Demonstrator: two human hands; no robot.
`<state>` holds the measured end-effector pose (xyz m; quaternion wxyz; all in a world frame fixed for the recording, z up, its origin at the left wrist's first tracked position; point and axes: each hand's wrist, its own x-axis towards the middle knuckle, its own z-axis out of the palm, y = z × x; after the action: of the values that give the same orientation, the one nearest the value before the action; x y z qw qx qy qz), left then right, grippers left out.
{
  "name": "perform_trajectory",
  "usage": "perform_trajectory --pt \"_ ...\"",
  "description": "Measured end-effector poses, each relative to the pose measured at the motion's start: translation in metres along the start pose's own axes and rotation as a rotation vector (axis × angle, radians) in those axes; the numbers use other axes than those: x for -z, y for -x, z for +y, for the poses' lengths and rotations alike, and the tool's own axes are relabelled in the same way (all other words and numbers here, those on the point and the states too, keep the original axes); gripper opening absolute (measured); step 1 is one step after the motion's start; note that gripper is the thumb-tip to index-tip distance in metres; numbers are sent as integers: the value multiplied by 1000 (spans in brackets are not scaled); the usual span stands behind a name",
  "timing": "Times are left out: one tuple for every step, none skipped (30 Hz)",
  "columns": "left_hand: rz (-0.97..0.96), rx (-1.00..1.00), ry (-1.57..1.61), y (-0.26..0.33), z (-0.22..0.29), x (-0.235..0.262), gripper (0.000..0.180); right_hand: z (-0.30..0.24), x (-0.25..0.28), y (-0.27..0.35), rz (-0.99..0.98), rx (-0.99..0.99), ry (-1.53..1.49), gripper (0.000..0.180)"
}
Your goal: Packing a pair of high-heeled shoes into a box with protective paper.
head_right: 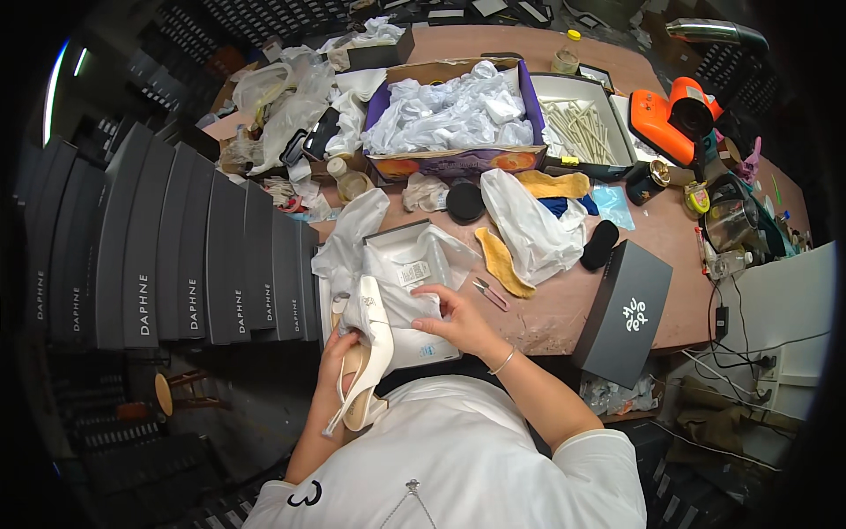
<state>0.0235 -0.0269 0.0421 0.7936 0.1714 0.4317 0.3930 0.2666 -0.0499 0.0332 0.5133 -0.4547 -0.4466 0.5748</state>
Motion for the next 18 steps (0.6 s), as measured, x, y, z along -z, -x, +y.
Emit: perform_trajectory --pt "-6 -16 -10 -1 0 1 43 1 -5 1 60 -46 -153 21" --pt "-12 -32 -19 -1 0 3 44 3 -8 3 121 -92 -305 18" --pt "-15 -53 -29 -1 2 4 45 9 -6 3 143 -140 -358 18" --pt "-4 -81 -65 -3 1 6 46 18 -3 3 166 -188 -409 18" --pt "8 -109 -101 -6 -1 7 47 23 -1 2 188 -236 -461 17" --pt "23 -135 -140 -7 -4 7 48 23 -4 -1 211 -174 -413 17" --pt "87 -158 -180 -7 -5 1 50 22 -9 -6 234 -111 -365 16" --pt "101 -184 -204 -11 -9 1 50 21 -14 -11 256 -48 -317 16" --pt "116 -209 -227 -16 -14 2 50 18 -20 -15 246 37 -124 16" --pt "137 -218 -217 -20 -19 2 51 13 -27 -20 232 126 68 16" --pt "157 -226 -207 -23 -25 1 51 7 -35 -24 216 215 260 15" --pt "175 -236 -196 -27 -29 0 51 -1 -44 -28 172 445 364 18" --pt "200 -228 -207 -29 -31 -2 53 -5 -49 -29 60 515 469 21" --pt "244 -216 -162 -29 -35 -5 54 -3 -53 -32 -43 605 612 21" --pt "282 -202 -115 -28 -34 -14 55 -1 -54 -34 -143 692 760 22" --pt "248 -177 -65 -30 -34 -11 52 5 -56 -35 -203 665 824 23" --pt "213 -152 -15 -33 -36 -5 49 12 -58 -34 -263 637 887 24" --pt "180 -126 36 -34 -38 2 47 13 -60 -33 -324 605 949 25"
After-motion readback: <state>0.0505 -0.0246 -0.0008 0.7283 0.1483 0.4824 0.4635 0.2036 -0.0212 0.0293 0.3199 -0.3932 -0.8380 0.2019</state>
